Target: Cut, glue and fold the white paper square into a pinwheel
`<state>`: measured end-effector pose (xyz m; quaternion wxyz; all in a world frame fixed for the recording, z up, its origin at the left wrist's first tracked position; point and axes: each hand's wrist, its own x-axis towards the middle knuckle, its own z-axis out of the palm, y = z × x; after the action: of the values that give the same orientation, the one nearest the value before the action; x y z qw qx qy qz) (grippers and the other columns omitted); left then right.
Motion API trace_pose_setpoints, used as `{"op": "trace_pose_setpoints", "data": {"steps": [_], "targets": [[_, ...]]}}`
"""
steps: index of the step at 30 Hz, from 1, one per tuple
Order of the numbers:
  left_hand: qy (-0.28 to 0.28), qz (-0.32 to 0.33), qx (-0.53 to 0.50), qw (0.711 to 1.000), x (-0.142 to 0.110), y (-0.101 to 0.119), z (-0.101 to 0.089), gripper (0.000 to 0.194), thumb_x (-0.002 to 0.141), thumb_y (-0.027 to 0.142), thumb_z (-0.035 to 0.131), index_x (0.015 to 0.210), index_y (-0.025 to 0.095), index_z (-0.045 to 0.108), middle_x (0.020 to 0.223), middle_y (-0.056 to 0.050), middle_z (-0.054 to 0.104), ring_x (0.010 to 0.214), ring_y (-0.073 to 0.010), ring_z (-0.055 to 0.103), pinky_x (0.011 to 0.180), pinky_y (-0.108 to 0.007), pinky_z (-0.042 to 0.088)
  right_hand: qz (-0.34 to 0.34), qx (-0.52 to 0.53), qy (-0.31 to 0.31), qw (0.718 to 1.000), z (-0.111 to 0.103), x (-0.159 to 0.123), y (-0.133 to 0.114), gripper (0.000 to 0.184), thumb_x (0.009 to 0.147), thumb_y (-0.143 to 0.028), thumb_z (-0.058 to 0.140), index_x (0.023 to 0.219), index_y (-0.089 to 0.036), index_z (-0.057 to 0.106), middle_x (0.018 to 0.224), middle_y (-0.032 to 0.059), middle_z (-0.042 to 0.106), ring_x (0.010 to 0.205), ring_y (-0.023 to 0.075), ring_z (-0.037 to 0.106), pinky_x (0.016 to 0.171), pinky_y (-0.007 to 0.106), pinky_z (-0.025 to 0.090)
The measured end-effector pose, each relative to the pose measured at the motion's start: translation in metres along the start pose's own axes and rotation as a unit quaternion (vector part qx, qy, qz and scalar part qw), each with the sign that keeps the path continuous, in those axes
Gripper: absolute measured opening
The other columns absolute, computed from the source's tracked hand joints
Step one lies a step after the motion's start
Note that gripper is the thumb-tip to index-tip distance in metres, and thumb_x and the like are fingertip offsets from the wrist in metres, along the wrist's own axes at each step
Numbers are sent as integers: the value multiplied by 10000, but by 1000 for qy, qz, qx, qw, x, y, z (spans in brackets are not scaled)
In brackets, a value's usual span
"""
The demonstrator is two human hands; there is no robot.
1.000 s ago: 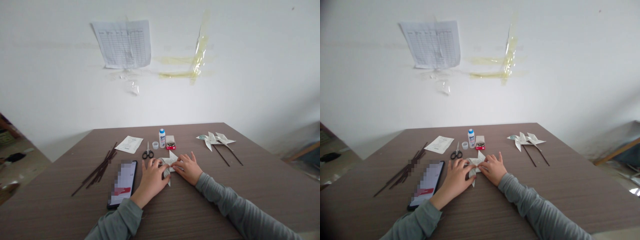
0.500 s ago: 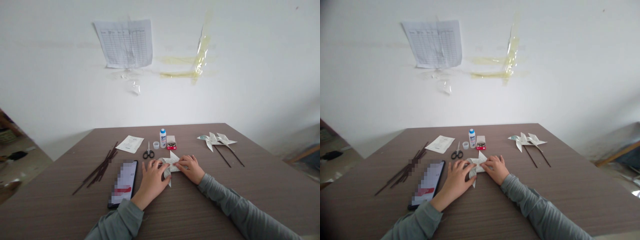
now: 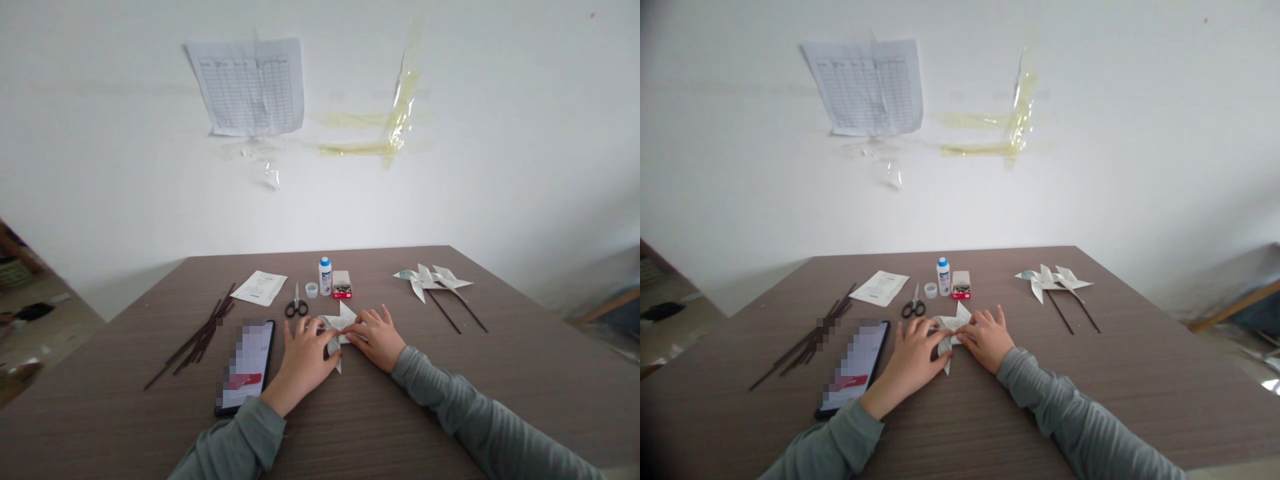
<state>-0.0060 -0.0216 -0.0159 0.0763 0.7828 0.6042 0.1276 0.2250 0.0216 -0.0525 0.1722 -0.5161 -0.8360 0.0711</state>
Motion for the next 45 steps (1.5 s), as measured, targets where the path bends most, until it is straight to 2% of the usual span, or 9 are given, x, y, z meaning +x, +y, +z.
{"op": "trace_pose_setpoints", "data": {"steps": [5, 9, 12, 16, 22, 28, 32, 38, 45], "targets": [[-10, -11, 4, 1000, -1, 2, 0, 478, 1104, 292, 929, 1575, 365, 968, 1703, -178, 847, 1737, -541, 650, 1509, -982, 383, 15, 19, -9, 1000, -1, 0, 1, 323, 1275, -366, 750, 1393, -468, 1033, 1379, 111, 932, 1425, 429, 857, 1513, 916, 437], [-3, -6, 0, 1000, -1, -1, 2, 457, 1103, 273, 926, 1553, 342, 967, 1690, -177, 855, 1723, -539, 657, 1495, -986, 400, 34, 48, -24, 998, -1, 1, 6, 397, 1310, -342, 665, 1415, -468, 1026, 1417, 91, 930, 1457, 387, 840, 1502, 880, 479], [2, -2, -6, 1000, -1, -4, 3, 452, 1096, 275, 934, 1538, 363, 972, 1673, -164, 861, 1716, -533, 660, 1489, -990, 403, 47, 59, -36, 997, -1, 2, 9, 426, 1320, -319, 625, 1457, -431, 1012, 1425, 94, 932, 1473, 360, 818, 1525, 874, 437], [-5, -1, -3, 1000, -1, -4, 3, 476, 1110, 290, 920, 1575, 386, 964, 1689, -163, 853, 1727, -527, 652, 1498, -988, 390, 47, 68, -32, 996, -2, 1, 8, 432, 1314, -325, 625, 1481, -446, 1005, 1399, 86, 934, 1468, 373, 824, 1538, 882, 405], [-7, -3, 8, 1000, 0, -4, 2, 460, 1120, 306, 909, 1564, 408, 973, 1700, -149, 852, 1733, -514, 649, 1513, -963, 388, 5, 20, -18, 1000, -3, -2, 5, 346, 1288, -369, 711, 1382, -460, 1031, 1385, 107, 921, 1408, 397, 833, 1537, 943, 350], [8, 1, 1, 1000, 1, -4, 1, 415, 1101, 293, 939, 1496, 404, 1001, 1641, -150, 877, 1698, -517, 678, 1492, -953, 429, -23, 3, -12, 1000, -4, 0, 2, 329, 1263, -370, 747, 1401, -479, 1026, 1380, 109, 939, 1407, 428, 841, 1556, 953, 305], [-3, -1, 7, 1000, 1, -2, 1, 429, 1129, 285, 922, 1537, 400, 986, 1672, -154, 864, 1723, -523, 662, 1497, -973, 405, -11, 5, -9, 1000, -3, 0, 2, 352, 1280, -357, 710, 1383, -464, 1029, 1386, 113, 939, 1412, 424, 845, 1537, 942, 367], [8, -2, 11, 1000, 0, -4, 6, 437, 1135, 299, 921, 1554, 411, 973, 1660, -141, 860, 1705, -508, 665, 1498, -930, 443, 8, 22, 9, 1000, 1, -1, 4, 311, 1261, -373, 756, 1368, -448, 1039, 1311, 93, 931, 1372, 407, 867, 1522, 865, 448], [11, -9, 6, 1000, 1, -5, 6, 448, 1126, 298, 918, 1560, 401, 970, 1652, -146, 861, 1710, -517, 658, 1499, -934, 438, 3, 37, 7, 999, 1, -2, 7, 341, 1252, -342, 765, 1496, -404, 996, 1344, 103, 943, 1391, 397, 858, 1548, 912, 359]]}}
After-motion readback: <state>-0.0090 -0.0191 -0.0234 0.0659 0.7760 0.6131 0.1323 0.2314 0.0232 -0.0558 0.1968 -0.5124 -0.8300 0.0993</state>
